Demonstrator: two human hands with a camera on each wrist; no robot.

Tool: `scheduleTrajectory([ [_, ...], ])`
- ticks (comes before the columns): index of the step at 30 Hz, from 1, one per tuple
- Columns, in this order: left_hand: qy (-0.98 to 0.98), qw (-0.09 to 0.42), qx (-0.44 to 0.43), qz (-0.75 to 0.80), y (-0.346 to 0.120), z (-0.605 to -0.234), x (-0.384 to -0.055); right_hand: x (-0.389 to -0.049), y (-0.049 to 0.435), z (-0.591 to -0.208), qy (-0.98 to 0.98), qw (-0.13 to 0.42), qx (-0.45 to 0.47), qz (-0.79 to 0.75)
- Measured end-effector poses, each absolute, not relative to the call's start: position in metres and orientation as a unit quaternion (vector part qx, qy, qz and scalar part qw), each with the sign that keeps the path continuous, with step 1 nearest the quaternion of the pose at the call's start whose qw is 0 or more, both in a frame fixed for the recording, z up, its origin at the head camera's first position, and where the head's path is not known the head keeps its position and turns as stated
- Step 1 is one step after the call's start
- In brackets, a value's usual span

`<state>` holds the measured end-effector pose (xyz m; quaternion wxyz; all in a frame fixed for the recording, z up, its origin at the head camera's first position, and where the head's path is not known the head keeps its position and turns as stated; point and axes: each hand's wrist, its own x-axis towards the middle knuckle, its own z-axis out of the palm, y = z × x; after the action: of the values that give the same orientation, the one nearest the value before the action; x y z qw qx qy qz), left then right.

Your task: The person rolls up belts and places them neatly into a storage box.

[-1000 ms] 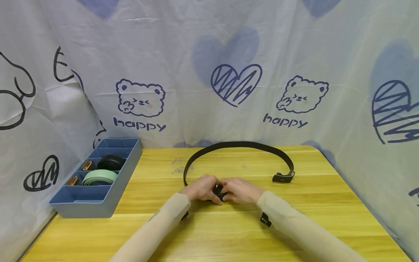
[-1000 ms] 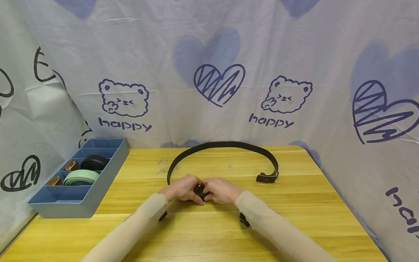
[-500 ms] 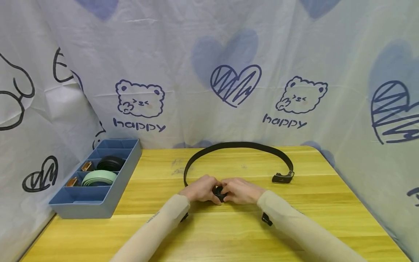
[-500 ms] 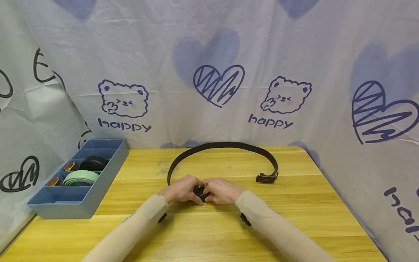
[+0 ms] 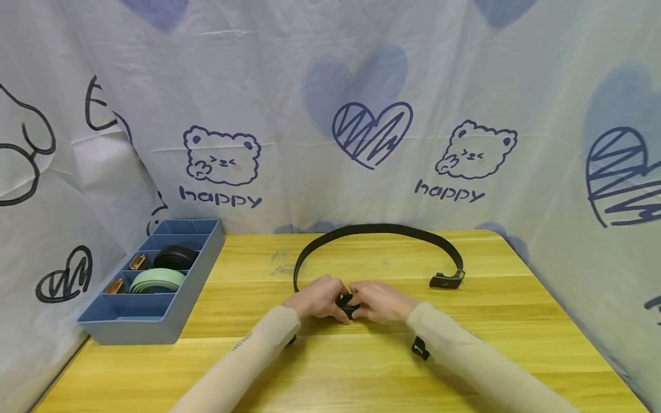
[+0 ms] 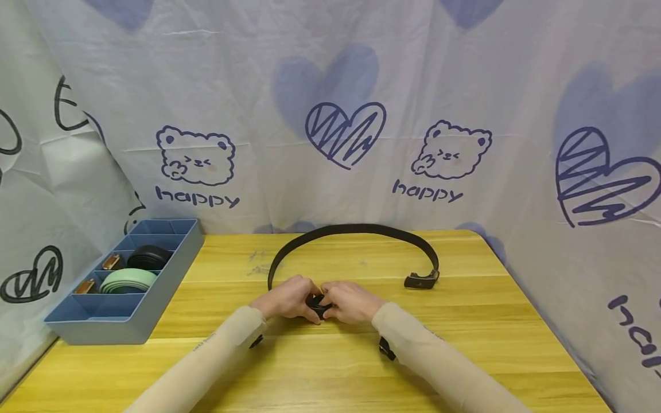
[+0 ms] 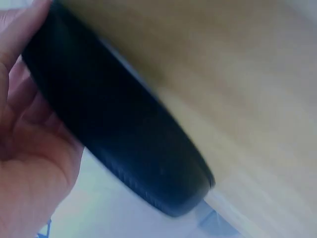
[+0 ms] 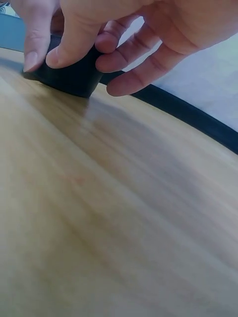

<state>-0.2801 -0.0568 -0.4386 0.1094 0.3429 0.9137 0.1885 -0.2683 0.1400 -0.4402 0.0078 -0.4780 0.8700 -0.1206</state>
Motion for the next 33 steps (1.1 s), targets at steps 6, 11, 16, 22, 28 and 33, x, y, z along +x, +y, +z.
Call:
scheduleTrajectory([
  [6, 0.907, 0.147, 0.348, 0.186, -0.059, -0.437, -0.285, -0.271, 0.141, -0.44, 0.863, 0.008, -0.489, -0.125],
  [11, 0.907, 0.128, 0.357, 0.185, -0.058, -0.436, -0.287, -0.273, 0.138, -0.438, 0.875, 0.025, -0.47, -0.115],
  [16, 0.91, 0.107, 0.355, 0.186, -0.057, -0.436, -0.288, -0.274, 0.13, -0.434, 0.874, 0.023, -0.473, -0.111],
  [22, 0.902, 0.147, 0.347, 0.211, -0.061, -0.436, -0.289, -0.274, 0.131, -0.429, 0.872, 0.04, -0.476, -0.109],
  [28, 0.889, 0.18, 0.355, 0.227, -0.067, -0.437, -0.293, -0.277, 0.136, -0.429, 0.866, 0.046, -0.488, -0.1],
  [33, 0.885, 0.176, 0.359, 0.236, -0.065, -0.437, -0.295, -0.278, 0.138, -0.43, 0.864, 0.04, -0.495, -0.083],
])
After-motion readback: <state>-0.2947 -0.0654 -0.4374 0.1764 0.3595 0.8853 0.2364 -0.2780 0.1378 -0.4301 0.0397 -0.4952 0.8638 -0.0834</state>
